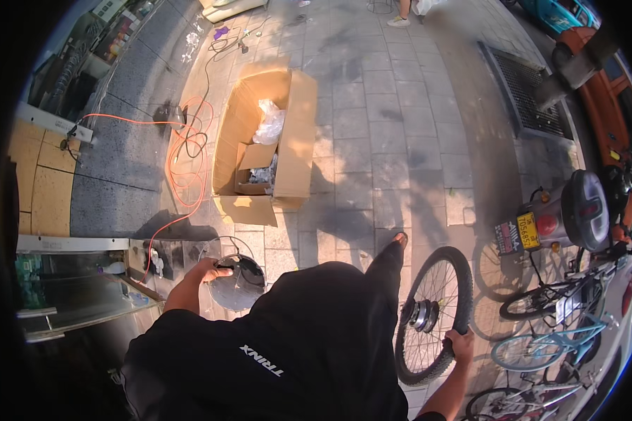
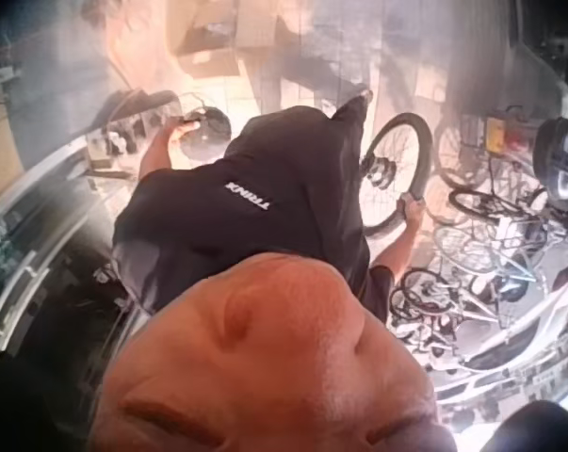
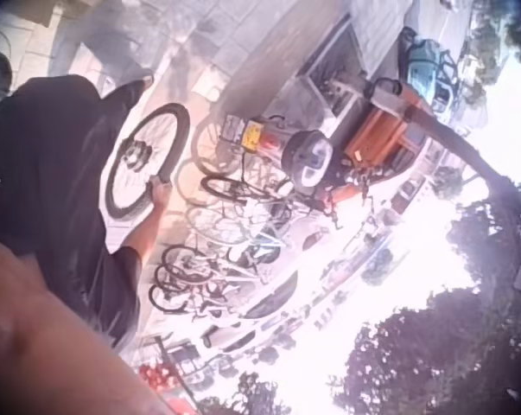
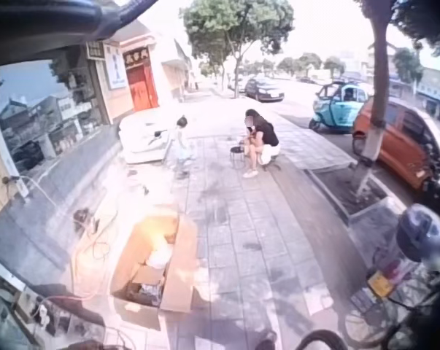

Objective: The person sits on the ground and removes the hub from a bicycle wheel. They then place the hub back into the wheel and use a tool to tighten the spokes.

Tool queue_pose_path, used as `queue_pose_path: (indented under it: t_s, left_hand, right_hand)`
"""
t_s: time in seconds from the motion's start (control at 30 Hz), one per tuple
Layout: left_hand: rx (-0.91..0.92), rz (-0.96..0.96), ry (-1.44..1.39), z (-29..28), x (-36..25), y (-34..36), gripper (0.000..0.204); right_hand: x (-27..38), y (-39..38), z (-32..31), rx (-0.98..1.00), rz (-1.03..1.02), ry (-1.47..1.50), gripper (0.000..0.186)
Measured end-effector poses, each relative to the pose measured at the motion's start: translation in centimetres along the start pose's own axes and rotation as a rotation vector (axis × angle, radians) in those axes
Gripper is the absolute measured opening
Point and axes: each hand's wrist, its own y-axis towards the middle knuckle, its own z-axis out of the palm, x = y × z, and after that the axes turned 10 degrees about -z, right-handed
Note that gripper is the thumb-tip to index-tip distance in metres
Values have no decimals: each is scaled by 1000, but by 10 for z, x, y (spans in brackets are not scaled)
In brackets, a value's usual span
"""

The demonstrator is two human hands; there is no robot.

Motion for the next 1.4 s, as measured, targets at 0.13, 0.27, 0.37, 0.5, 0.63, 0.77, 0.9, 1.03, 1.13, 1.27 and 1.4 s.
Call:
queue_pose_path:
  t_s: [0.13, 0.27, 0.37, 0.5, 0.63, 0.77, 0.9, 1.03, 1.13, 1.27, 1.4]
  left_hand:
    - [19, 4, -11, 47, -97, -4, 65]
    - [166, -97, -97, 93, -186, -43, 63]
    - [274, -95, -160, 110, -253, -56, 62]
    - [420, -242, -115, 146, -337, -22, 60]
    - [480, -200, -109, 154, -429, 7, 63]
    - [474, -255, -173, 124, -524, 12, 59]
    - [483, -267, -199, 117, -578, 33, 55]
    - [490, -255, -200, 91, -681, 36, 60]
    - [513, -371, -214, 81, -737, 46, 65]
    - [431, -282, -252, 67, -830, 50, 65]
    - [444, -252, -376, 89, -880, 69, 62]
  right_hand:
    - [113, 170, -27, 120, -116, -118, 25]
    - [242, 276, -38, 210, -212, -354, 25]
    - [322, 357, -33, 263, -216, -406, 24]
    - [436, 460, -21, 332, -266, -392, 23]
    - [555, 543, -2, 341, -241, -547, 28]
    - [664, 631, 14, 373, -248, -604, 32]
    - [756, 727, 26, 425, -344, -681, 33]
    - [867, 799, 57, 444, -364, -676, 32]
    - [923, 858, 100, 501, -423, -711, 34]
    - [997, 934, 157, 600, -500, -839, 37]
    - [1074, 969, 222, 721, -573, -957, 41]
